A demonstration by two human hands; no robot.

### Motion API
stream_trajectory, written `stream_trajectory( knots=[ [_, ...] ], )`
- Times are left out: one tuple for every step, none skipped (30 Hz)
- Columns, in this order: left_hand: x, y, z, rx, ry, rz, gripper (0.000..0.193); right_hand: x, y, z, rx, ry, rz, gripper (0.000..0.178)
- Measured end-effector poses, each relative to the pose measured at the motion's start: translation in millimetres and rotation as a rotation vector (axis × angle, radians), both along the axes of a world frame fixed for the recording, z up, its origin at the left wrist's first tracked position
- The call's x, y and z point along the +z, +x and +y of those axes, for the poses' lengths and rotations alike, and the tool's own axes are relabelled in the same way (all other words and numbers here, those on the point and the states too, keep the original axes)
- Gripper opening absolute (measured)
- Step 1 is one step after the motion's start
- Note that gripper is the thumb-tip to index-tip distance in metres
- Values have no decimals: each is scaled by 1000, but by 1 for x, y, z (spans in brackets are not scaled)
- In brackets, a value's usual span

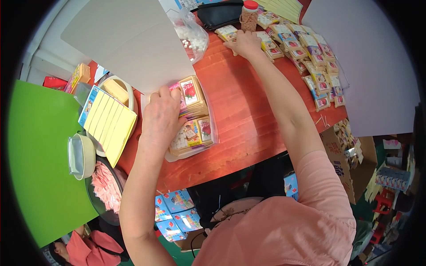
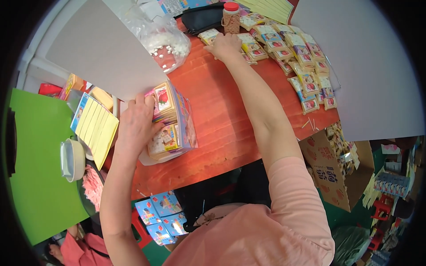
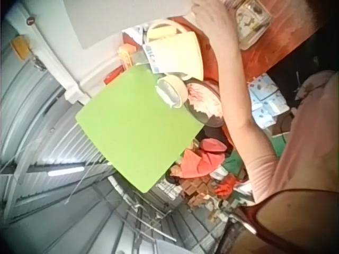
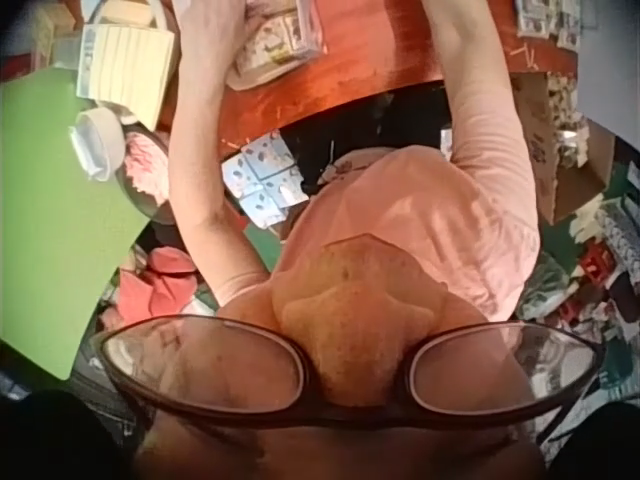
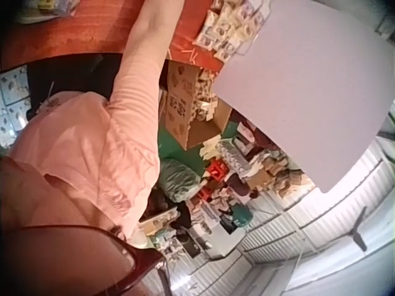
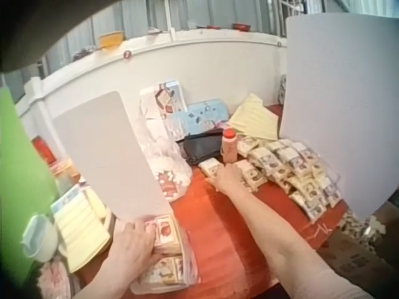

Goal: Fold cardboard boxes and fill them with individual product packets.

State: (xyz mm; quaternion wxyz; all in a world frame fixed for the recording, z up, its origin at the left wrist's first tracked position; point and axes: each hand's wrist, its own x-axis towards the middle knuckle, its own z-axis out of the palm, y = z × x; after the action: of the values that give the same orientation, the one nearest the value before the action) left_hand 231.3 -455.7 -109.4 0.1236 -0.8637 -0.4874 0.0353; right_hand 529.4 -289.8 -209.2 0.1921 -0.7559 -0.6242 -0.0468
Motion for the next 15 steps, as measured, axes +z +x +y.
stream_trajectory(
  knots=[
    [0,-1,0,6,-4,1,55,-4,-3,7,0,-89,-48,53],
    [0,0,1,2,-9,0,55,-9,-3,11,-2,-177,-99,58],
    [0,1,2,-5,-14,-4,55,-14,1,11,-3,-182,-102,58],
    [0,0,2,6,-21,-4,55,-15,-2,7,20,-247,-80,62],
    [-1,-3,2,-2,-16,-8,54,-13,-8,-2,44,-316,-61,66],
    [-1,-4,1,-12,-11,-14,54,-12,-12,-13,53,-326,-64,66],
    [-1,-5,1,-10,-25,-19,54,-1,-16,-35,71,-372,-39,71],
    [-1,-2,3,-17,-14,-24,53,4,-14,-56,79,-419,-17,77],
    [0,-1,2,-19,-4,-25,53,1,-9,-75,77,-434,-23,77],
    [-1,-3,2,-11,-23,-30,53,-4,-3,-93,142,-365,118,77],
    [-3,-6,3,-27,0,-43,53,-9,4,-112,198,-296,259,77],
    [-4,-8,3,-42,23,-57,53,-13,11,-129,197,-316,256,77],
    [-3,-7,4,-31,18,-65,54,-13,18,-143,239,-268,310,75],
    [-5,-8,3,-27,8,-71,54,-13,22,-155,281,-219,365,73],
    [-7,-10,1,-45,24,-88,54,-11,24,-168,258,-202,565,74]
  ],
)
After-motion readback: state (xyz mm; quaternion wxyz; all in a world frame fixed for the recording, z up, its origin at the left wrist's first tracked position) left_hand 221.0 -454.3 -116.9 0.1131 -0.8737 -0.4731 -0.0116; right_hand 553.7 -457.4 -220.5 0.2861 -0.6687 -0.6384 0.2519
